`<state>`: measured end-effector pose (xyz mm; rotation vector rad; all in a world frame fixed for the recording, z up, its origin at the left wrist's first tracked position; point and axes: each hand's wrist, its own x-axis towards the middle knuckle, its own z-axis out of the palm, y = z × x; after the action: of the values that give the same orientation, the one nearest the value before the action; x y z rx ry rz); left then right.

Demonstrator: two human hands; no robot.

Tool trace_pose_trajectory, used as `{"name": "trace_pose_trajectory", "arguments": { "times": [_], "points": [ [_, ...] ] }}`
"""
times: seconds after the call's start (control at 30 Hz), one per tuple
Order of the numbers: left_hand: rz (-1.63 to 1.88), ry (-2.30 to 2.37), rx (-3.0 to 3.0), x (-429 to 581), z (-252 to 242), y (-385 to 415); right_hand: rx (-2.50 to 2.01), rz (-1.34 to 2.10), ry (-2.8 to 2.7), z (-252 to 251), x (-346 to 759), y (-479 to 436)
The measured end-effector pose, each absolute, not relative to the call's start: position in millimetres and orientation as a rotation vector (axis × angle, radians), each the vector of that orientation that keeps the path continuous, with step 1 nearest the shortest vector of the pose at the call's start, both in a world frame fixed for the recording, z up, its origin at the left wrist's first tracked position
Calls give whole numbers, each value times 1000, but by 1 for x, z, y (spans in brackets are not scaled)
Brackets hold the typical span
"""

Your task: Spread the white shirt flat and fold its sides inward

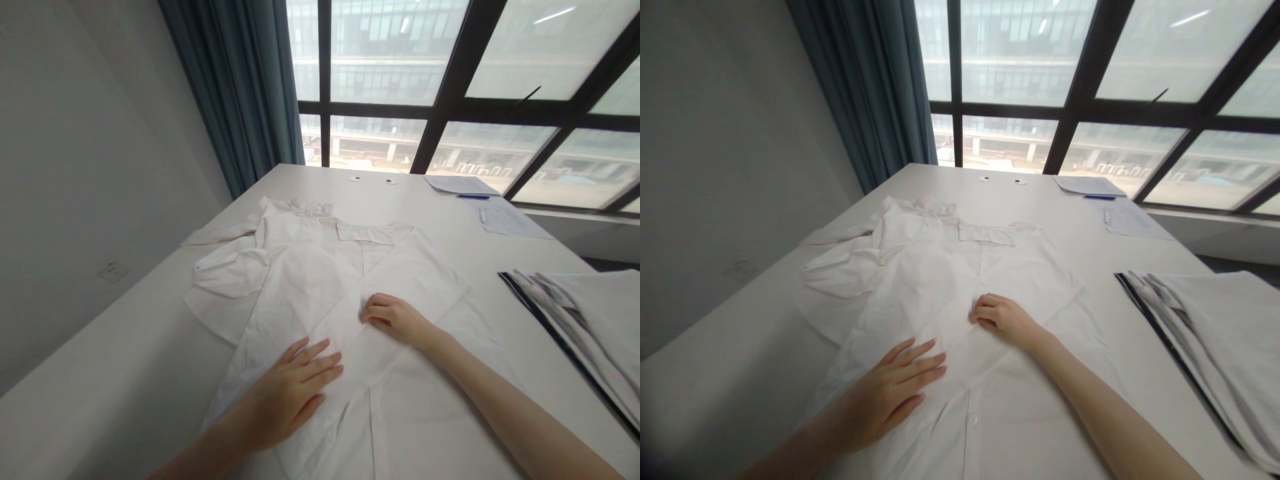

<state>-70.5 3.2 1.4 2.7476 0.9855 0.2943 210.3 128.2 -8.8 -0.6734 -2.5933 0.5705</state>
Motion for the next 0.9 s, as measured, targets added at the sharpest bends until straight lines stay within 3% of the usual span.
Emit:
{"name": "trace_pose_trajectory", "arguments": {
  "times": [0.17,0.37,0.67,0.9],
  "points": [
    [427,953,2760,-72,1,5,-807,649,-2383,-15,217,134],
    [646,1017,2787,-73,-10,8,-697,421,-2419,-12,208,123],
    [358,1143,2863,-71,-14,7,-831,612,-2441,-13,189,109],
    [360,1125,2873,-71,-7,8,-896,786,-2236,-17,209,134]
  ]
}}
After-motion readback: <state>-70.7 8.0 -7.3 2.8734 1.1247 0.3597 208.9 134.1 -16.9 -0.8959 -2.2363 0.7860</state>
